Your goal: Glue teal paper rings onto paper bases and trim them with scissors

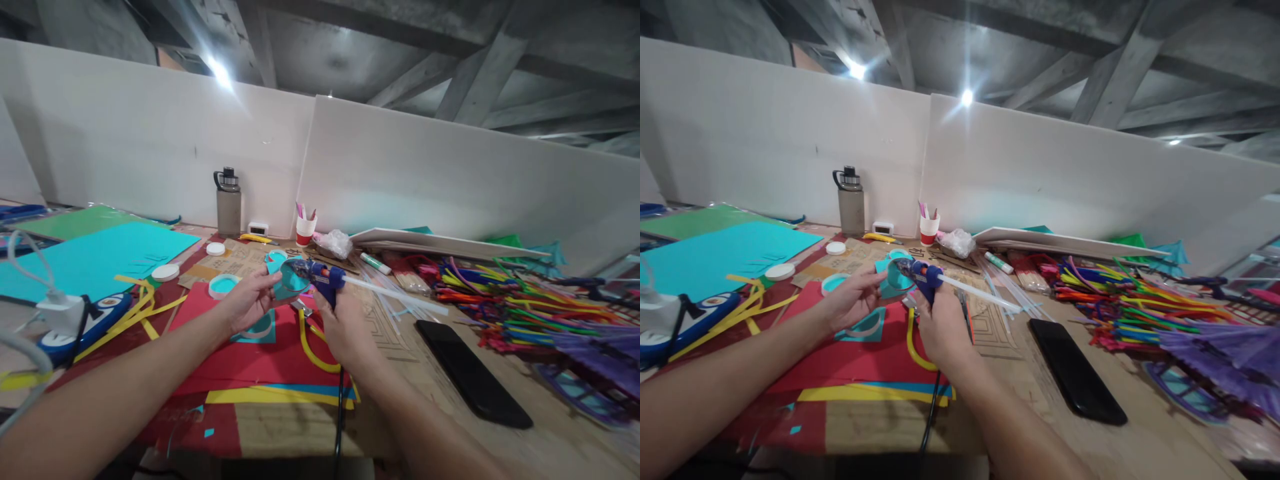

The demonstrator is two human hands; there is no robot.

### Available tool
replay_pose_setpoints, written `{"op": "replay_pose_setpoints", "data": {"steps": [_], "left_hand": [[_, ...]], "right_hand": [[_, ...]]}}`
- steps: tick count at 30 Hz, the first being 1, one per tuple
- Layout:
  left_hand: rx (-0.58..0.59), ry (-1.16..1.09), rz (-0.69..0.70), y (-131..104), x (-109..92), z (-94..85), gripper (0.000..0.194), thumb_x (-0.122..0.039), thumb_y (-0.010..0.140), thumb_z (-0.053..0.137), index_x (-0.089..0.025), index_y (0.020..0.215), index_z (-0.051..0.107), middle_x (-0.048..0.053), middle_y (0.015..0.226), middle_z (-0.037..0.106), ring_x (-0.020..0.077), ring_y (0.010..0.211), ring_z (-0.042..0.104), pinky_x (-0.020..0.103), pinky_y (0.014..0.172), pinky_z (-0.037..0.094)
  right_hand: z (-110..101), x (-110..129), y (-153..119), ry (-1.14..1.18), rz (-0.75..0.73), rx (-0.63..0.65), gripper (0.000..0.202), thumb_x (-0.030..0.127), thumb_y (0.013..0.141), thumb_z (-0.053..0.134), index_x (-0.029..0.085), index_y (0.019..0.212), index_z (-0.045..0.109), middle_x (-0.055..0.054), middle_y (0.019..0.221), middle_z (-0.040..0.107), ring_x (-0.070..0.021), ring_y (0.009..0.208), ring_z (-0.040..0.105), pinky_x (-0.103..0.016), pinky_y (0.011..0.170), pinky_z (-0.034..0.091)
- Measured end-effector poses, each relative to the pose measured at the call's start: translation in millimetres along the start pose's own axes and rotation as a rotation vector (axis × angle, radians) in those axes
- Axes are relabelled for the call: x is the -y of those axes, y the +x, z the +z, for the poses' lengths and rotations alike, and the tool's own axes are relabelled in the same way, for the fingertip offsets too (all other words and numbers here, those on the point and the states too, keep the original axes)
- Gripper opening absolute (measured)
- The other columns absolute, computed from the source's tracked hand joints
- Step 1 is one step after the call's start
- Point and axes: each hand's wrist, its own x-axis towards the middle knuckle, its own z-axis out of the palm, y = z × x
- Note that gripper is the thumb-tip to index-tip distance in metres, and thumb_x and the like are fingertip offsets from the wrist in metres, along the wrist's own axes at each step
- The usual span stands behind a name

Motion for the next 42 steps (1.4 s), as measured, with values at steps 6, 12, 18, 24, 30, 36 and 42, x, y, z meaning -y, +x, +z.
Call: {"op": "replay_pose_setpoints", "data": {"steps": [6, 12, 18, 24, 30, 36, 42], "left_hand": [[-0.059, 0.017, -0.051, 2.0, -1.2, -3.4, 0.014, -0.014, 0.078, 0.061, -0.013, 0.092, 0.063, 0.007, 0.085, 0.071, 0.0159, 0.071, 0.067, 0.029, 0.068, 0.056], [-0.152, 0.051, -0.04, 5.1, -6.4, -5.8, 0.016, -0.018, 0.082, 0.056, -0.011, 0.093, 0.066, 0.009, 0.083, 0.072, 0.0152, 0.069, 0.068, 0.025, 0.063, 0.056], [-0.16, 0.059, -0.037, 4.6, -7.1, -5.4, 0.016, -0.02, 0.082, 0.057, -0.011, 0.092, 0.067, 0.01, 0.084, 0.072, 0.015, 0.068, 0.068, 0.024, 0.064, 0.056], [-0.097, 0.058, -0.023, 4.7, -1.4, -5.6, 0.017, -0.02, 0.08, 0.061, -0.012, 0.094, 0.066, 0.009, 0.085, 0.072, 0.016, 0.07, 0.068, 0.025, 0.066, 0.056], [-0.052, 0.038, -0.006, 3.3, -1.0, -3.1, 0.019, -0.017, 0.082, 0.058, -0.012, 0.1, 0.063, 0.009, 0.088, 0.071, 0.0149, 0.074, 0.068, 0.024, 0.069, 0.055], [-0.031, 0.049, -0.005, 1.9, -1.5, -4.1, 0.025, -0.016, 0.08, 0.059, -0.014, 0.105, 0.06, 0.01, 0.095, 0.07, 0.0182, 0.081, 0.068, 0.032, 0.079, 0.054], [-0.034, 0.107, -0.017, 0.4, -5.6, -3.3, 0.028, -0.013, 0.075, 0.065, -0.014, 0.103, 0.062, 0.01, 0.098, 0.069, 0.0172, 0.079, 0.067, 0.032, 0.078, 0.054]], "right_hand": [[0.3, -2.2, -1.3, -0.043, -0.011, 0.022, 0.033, 0.035, 0.089, 0.045, 0.017, 0.115, 0.054, -0.011, 0.103, 0.065, -0.0262, 0.093, 0.06, -0.038, 0.081, 0.046], [0.8, 0.4, -2.4, -0.026, -0.063, 0.057, 0.036, 0.032, 0.089, 0.046, 0.019, 0.123, 0.05, -0.01, 0.109, 0.063, -0.0243, 0.104, 0.058, -0.037, 0.088, 0.044], [-0.7, 6.6, -2.1, -0.008, -0.052, 0.1, 0.034, 0.031, 0.089, 0.046, 0.019, 0.12, 0.053, -0.01, 0.107, 0.064, -0.0243, 0.1, 0.059, -0.037, 0.085, 0.046], [-0.2, 2.1, -2.5, -0.032, -0.001, 0.077, 0.035, 0.034, 0.089, 0.045, 0.017, 0.119, 0.051, -0.012, 0.107, 0.063, -0.0268, 0.098, 0.058, -0.04, 0.084, 0.044], [-1.8, 3.5, -2.8, -0.038, 0.005, 0.045, 0.032, 0.034, 0.09, 0.043, 0.018, 0.117, 0.053, -0.011, 0.104, 0.064, -0.0268, 0.095, 0.059, -0.038, 0.081, 0.044], [-2.0, 4.5, -2.1, -0.052, 0.019, 0.014, 0.031, 0.033, 0.09, 0.043, 0.016, 0.114, 0.054, -0.012, 0.101, 0.065, -0.0272, 0.091, 0.061, -0.037, 0.078, 0.045], [-0.6, 1.6, -1.8, -0.065, -0.028, 0.039, 0.033, 0.033, 0.091, 0.043, 0.016, 0.117, 0.054, -0.012, 0.105, 0.064, -0.0265, 0.096, 0.059, -0.037, 0.082, 0.044]]}}
